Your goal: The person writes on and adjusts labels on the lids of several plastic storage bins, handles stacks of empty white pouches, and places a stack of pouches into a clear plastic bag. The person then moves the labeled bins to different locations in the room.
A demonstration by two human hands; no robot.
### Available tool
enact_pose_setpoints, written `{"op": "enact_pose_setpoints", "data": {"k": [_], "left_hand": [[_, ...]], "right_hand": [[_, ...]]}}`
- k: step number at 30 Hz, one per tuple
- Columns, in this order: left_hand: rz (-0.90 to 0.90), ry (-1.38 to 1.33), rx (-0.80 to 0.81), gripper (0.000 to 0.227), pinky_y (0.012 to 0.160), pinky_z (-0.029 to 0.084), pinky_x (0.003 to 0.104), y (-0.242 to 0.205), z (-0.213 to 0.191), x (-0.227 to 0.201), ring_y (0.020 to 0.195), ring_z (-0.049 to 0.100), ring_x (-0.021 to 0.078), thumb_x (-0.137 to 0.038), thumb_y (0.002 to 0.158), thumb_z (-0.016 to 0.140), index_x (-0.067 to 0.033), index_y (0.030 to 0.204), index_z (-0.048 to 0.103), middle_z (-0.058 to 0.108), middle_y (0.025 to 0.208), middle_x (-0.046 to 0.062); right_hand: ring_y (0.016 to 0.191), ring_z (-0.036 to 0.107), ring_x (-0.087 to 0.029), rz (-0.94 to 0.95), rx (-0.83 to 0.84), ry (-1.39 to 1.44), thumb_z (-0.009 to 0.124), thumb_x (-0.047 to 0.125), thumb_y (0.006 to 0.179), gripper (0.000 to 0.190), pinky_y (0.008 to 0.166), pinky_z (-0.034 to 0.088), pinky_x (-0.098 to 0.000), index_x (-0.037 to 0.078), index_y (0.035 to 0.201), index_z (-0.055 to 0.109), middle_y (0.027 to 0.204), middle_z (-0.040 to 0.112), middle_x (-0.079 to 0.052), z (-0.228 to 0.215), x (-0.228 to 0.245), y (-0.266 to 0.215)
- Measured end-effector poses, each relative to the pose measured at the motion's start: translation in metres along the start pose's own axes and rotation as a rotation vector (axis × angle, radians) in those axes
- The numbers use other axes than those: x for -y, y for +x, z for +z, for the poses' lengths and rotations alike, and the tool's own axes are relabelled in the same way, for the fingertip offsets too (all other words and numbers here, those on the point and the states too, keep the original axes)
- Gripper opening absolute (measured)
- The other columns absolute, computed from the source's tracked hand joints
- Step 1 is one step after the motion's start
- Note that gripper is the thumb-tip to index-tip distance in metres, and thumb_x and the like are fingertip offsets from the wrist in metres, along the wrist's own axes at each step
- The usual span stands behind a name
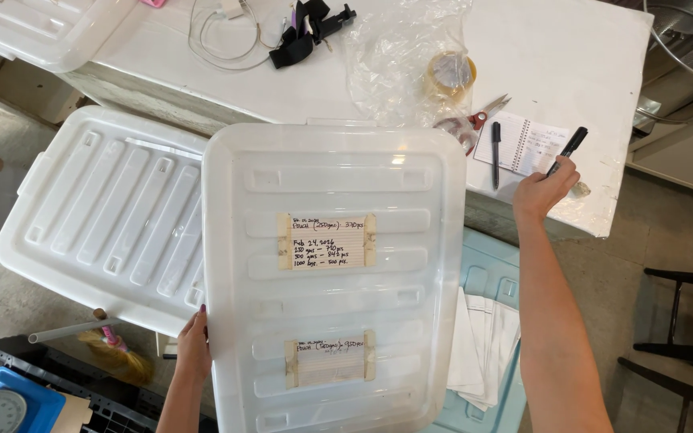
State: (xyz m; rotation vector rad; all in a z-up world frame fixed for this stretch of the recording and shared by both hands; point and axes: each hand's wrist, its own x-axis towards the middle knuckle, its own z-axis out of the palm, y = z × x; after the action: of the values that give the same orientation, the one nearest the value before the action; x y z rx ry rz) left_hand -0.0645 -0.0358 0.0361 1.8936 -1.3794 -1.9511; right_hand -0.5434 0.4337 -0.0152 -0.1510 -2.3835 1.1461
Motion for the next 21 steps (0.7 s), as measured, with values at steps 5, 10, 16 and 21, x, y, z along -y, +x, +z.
{"op": "enact_pose_setpoints", "data": {"k": [5, 10, 16, 21], "left_hand": [[0.013, -0.005, -0.014, 0.044, 0.087, 0.05, 0.038, 0.02, -0.006, 0.014, 0.107, 0.059, 0.021, -0.039, 0.105, 0.055, -0.0107, 0.138, 0.065, 0.067, 0.118, 0.005], [0.038, -0.007, 0.014, 0.04, 0.083, 0.048, 0.037, 0.023, -0.009, 0.018, 0.098, 0.057, 0.0212, -0.038, 0.107, 0.056, -0.0089, 0.13, 0.069, 0.065, 0.108, 0.006], [0.006, -0.001, -0.025, 0.043, 0.088, 0.049, 0.035, 0.007, -0.003, 0.007, 0.105, 0.06, 0.0204, -0.036, 0.106, 0.055, -0.0078, 0.135, 0.067, 0.067, 0.115, 0.006], [0.032, 0.006, 0.0, 0.04, 0.08, 0.05, 0.036, 0.006, -0.002, 0.008, 0.094, 0.06, 0.0211, -0.038, 0.105, 0.055, -0.0087, 0.128, 0.07, 0.067, 0.104, 0.006]], "right_hand": [[0.105, 0.056, -0.037, -0.058, -0.011, 0.007, 0.044, -0.019, 0.083, 0.047, 0.087, 0.049, -0.0465, 0.002, 0.124, 0.05, 0.118, 0.042, -0.016, 0.006, -0.005, 0.001], [0.098, 0.052, -0.028, 0.205, 0.291, -0.047, 0.049, -0.002, 0.1, 0.024, 0.083, 0.054, -0.039, -0.008, 0.123, 0.045, 0.119, 0.037, -0.017, 0.022, -0.031, 0.006], [0.112, 0.037, -0.044, -0.081, 0.48, -0.554, 0.054, -0.001, 0.089, 0.043, 0.08, 0.048, -0.0604, 0.002, 0.132, 0.057, 0.13, 0.041, -0.023, 0.013, -0.028, -0.008], [0.125, 0.045, -0.045, -0.139, 0.149, -0.217, 0.061, 0.002, 0.097, 0.049, 0.098, 0.036, -0.0618, 0.004, 0.145, 0.05, 0.133, 0.05, -0.026, -0.026, 0.029, -0.092]]}}
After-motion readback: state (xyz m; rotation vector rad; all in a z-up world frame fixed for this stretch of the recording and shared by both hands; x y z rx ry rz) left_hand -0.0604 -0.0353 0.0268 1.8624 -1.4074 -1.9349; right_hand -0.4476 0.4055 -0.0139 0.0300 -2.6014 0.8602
